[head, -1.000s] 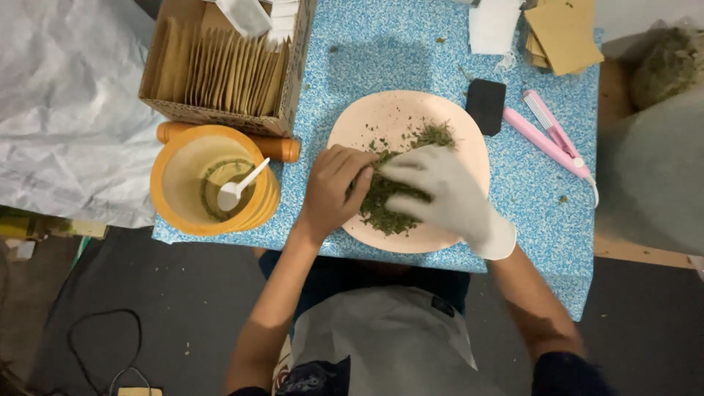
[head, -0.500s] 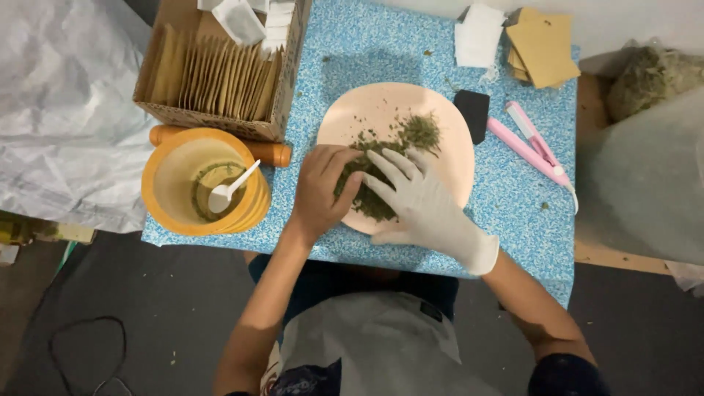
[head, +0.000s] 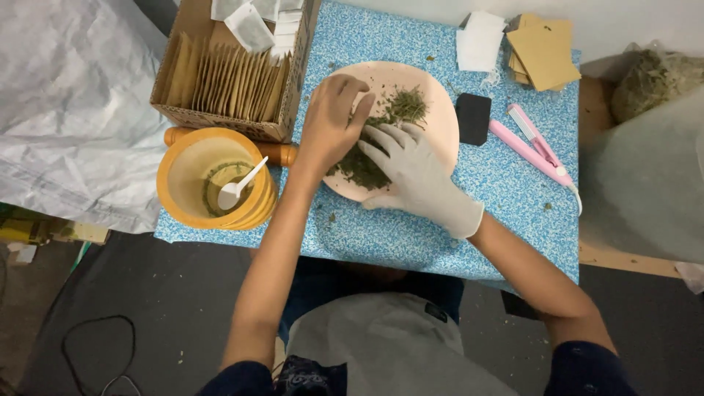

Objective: Sorting through dried tea leaves on a plate to remove stems and impurities by hand.

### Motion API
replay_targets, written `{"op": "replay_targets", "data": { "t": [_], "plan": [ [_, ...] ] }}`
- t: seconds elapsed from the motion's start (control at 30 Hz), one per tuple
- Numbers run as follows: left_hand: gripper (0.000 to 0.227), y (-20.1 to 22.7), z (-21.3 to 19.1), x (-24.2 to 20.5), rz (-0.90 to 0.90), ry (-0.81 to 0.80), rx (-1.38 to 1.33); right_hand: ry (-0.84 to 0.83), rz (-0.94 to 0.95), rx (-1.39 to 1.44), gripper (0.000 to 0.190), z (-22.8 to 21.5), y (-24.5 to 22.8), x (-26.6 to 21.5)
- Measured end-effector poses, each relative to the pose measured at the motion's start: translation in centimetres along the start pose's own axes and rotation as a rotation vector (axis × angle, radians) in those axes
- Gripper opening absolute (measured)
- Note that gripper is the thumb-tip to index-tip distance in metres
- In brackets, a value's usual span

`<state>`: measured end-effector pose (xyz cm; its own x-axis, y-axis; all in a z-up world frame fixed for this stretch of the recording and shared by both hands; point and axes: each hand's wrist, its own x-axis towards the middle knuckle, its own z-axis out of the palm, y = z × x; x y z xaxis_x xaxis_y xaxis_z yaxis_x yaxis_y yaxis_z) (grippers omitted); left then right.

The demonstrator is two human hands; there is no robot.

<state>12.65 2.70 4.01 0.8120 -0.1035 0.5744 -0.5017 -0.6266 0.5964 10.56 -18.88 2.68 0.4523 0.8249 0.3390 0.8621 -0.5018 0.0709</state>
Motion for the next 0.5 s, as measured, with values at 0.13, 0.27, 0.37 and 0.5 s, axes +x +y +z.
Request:
{"op": "replay_targets", "data": {
  "t": [0.13, 0.27, 0.37, 0.5],
  "plan": [
    [0.035, -2.2, 0.2, -0.1, 0.003, -0.078, -0.044, -0.007, 0.067, 0.139, 0.092, -0.6, 2.0, 1.0],
    [0.046, -3.3, 1.0, -0.4, 0.073, -0.03, -0.109, 0.089, 0.053, 0.217, 0.028, 0.4, 3.5, 2.8],
    [0.049, -4.5, 1.9, -0.7, 0.153, -0.034, -0.054, 0.136, -0.024, 0.147, 0.016, 3.2, 3.2, 3.1],
    [0.066, -4.5, 2.1, -0.7, 0.164, 0.016, -0.214, 0.136, -0.135, 0.139, 0.015, 3.6, 0.1, 3.3]
  ]
}}
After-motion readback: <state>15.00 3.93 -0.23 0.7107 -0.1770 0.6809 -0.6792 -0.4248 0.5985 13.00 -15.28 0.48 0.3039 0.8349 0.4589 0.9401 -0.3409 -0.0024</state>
